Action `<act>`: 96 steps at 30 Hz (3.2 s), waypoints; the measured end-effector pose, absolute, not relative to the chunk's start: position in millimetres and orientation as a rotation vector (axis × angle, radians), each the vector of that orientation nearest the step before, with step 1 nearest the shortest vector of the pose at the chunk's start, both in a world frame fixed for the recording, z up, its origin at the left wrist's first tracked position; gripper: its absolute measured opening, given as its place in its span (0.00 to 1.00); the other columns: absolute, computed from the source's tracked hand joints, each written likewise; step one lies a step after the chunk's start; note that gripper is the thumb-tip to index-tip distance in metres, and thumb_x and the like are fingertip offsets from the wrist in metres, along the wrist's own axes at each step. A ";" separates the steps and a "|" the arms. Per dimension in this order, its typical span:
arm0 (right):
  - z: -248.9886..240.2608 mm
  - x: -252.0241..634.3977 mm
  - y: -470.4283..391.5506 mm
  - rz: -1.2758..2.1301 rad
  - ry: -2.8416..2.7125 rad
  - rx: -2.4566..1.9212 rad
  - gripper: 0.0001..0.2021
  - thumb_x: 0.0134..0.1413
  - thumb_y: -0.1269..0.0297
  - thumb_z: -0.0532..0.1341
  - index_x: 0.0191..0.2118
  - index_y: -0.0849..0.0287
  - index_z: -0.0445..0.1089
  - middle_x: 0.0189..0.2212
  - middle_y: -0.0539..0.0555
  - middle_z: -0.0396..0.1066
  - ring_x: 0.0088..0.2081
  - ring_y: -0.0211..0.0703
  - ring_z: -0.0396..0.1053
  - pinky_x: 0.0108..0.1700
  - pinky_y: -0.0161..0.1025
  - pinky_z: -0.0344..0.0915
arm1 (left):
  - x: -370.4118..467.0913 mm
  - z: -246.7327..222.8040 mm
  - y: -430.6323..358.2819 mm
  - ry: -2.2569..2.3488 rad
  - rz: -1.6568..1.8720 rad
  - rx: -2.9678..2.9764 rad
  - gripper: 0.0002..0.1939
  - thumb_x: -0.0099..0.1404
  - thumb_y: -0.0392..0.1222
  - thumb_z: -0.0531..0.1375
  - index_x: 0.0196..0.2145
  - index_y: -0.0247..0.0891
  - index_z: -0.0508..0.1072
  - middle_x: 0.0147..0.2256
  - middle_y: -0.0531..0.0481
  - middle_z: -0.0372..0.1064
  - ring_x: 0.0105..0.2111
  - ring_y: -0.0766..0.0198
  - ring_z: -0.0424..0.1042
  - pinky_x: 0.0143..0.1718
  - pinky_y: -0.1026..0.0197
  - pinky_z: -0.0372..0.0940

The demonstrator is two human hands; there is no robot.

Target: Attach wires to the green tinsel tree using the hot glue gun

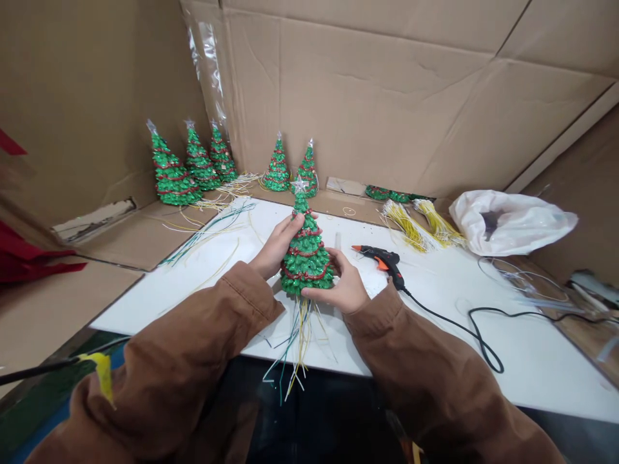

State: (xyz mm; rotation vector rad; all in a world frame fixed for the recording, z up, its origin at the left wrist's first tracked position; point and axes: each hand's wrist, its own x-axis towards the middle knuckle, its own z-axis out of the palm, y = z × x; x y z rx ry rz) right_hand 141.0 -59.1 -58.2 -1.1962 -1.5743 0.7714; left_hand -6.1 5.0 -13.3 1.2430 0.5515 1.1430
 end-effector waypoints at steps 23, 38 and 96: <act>-51.8 185.7 -33.5 0.437 -1.449 -1.292 0.16 0.54 0.52 0.57 0.36 0.61 0.70 0.31 0.56 0.74 0.31 0.41 0.71 0.38 0.44 0.67 | -12.3 -7.7 11.5 0.651 1.296 1.201 0.22 0.57 0.59 0.60 0.37 0.36 0.69 0.28 0.52 0.67 0.25 0.68 0.68 0.29 0.65 0.65; -54.9 138.1 -6.6 0.168 -1.954 -1.680 0.04 0.54 0.71 0.57 0.35 0.62 0.69 0.39 0.61 0.69 0.49 0.51 0.61 0.50 0.48 0.57 | -17.5 -2.6 27.5 0.844 1.317 1.236 0.23 0.50 0.58 0.65 0.37 0.39 0.73 0.29 0.53 0.72 0.27 0.63 0.71 0.30 0.60 0.68; -46.7 149.9 -75.4 -0.057 -2.085 -1.513 0.13 0.57 0.59 0.53 0.31 0.60 0.72 0.18 0.51 0.70 0.20 0.34 0.62 0.26 0.34 0.46 | -14.0 -26.9 10.8 0.883 1.505 1.609 0.19 0.57 0.57 0.60 0.35 0.37 0.68 0.30 0.53 0.65 0.32 0.65 0.65 0.35 0.64 0.62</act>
